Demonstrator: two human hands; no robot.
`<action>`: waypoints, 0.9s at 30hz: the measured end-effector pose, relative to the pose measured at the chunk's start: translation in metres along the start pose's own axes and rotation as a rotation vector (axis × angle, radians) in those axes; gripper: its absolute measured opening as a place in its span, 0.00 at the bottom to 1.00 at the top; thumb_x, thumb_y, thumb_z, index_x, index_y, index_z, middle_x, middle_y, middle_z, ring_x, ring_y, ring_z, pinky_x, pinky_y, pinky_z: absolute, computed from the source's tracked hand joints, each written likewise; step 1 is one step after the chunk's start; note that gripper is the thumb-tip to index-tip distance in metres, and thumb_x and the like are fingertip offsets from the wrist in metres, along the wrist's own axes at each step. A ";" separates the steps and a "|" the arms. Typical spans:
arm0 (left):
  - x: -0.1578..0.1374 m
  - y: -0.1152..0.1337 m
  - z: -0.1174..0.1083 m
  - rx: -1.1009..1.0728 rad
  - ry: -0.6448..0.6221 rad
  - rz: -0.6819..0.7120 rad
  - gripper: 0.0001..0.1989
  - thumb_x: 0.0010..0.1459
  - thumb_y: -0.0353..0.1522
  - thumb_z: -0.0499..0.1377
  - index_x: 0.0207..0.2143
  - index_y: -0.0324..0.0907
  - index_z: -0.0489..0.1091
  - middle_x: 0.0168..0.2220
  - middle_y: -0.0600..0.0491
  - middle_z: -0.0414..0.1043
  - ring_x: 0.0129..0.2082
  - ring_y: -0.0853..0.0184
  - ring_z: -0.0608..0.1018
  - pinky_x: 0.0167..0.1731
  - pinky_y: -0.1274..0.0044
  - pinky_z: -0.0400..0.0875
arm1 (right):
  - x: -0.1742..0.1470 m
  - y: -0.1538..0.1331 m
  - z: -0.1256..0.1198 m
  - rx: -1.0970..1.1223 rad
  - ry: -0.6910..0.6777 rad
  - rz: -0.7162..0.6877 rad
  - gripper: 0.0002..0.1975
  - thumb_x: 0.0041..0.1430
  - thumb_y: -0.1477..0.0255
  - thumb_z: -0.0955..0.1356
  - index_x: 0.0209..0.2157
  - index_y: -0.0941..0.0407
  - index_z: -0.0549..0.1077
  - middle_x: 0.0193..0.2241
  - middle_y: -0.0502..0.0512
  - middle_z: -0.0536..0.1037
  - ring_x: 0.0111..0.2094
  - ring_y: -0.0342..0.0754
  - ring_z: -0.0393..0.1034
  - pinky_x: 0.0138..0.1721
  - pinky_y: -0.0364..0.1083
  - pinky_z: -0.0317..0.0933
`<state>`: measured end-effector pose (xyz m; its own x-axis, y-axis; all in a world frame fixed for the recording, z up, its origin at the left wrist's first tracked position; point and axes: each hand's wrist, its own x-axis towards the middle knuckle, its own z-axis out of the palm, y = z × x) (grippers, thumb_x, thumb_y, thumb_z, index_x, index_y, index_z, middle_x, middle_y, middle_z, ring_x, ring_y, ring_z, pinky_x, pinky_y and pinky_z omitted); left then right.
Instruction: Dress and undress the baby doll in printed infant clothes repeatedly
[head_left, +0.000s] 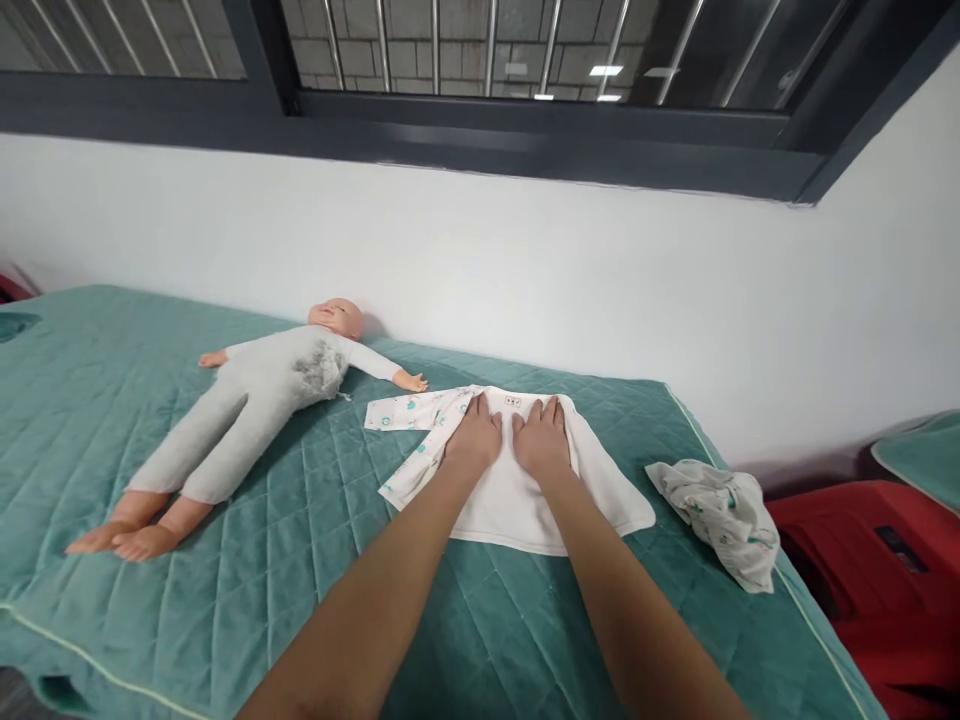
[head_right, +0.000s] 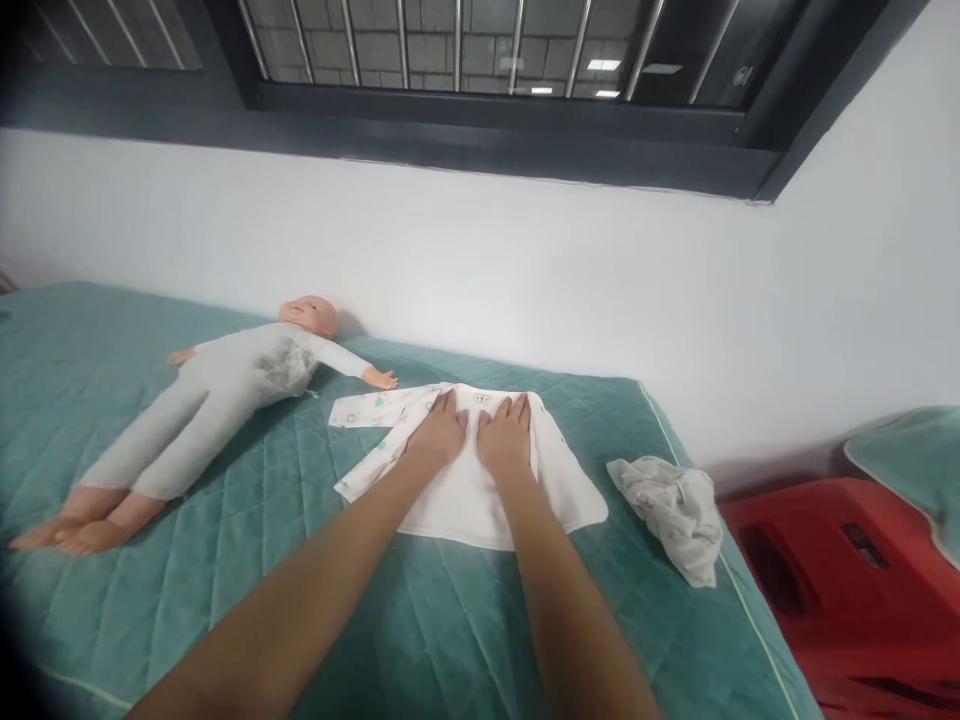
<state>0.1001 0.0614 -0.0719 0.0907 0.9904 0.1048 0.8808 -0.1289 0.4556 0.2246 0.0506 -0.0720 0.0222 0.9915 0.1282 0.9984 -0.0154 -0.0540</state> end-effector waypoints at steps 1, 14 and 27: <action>-0.003 0.002 0.000 0.014 0.010 -0.008 0.31 0.68 0.36 0.41 0.68 0.25 0.51 0.69 0.34 0.51 0.70 0.52 0.55 0.68 0.61 0.50 | 0.000 -0.001 -0.002 -0.019 -0.019 -0.027 0.29 0.70 0.66 0.53 0.62 0.73 0.62 0.67 0.77 0.56 0.71 0.67 0.36 0.68 0.63 0.31; -0.087 0.015 -0.006 0.127 0.088 0.022 0.30 0.69 0.37 0.39 0.66 0.31 0.58 0.70 0.39 0.51 0.70 0.55 0.55 0.68 0.61 0.51 | -0.061 -0.009 -0.018 0.008 -0.086 -0.037 0.35 0.71 0.61 0.53 0.68 0.72 0.51 0.70 0.74 0.45 0.72 0.62 0.36 0.69 0.58 0.35; -0.141 -0.086 -0.057 -0.034 0.344 0.019 0.22 0.59 0.27 0.52 0.56 0.41 0.68 0.60 0.44 0.69 0.62 0.55 0.68 0.61 0.61 0.65 | -0.012 -0.049 -0.012 0.861 0.041 0.076 0.27 0.60 0.65 0.62 0.59 0.61 0.66 0.52 0.66 0.77 0.52 0.55 0.73 0.55 0.53 0.65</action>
<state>-0.0145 -0.0699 -0.0754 -0.0599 0.9134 0.4026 0.8641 -0.1545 0.4790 0.1763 0.0378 -0.0593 0.1054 0.9861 0.1282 0.6081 0.0381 -0.7929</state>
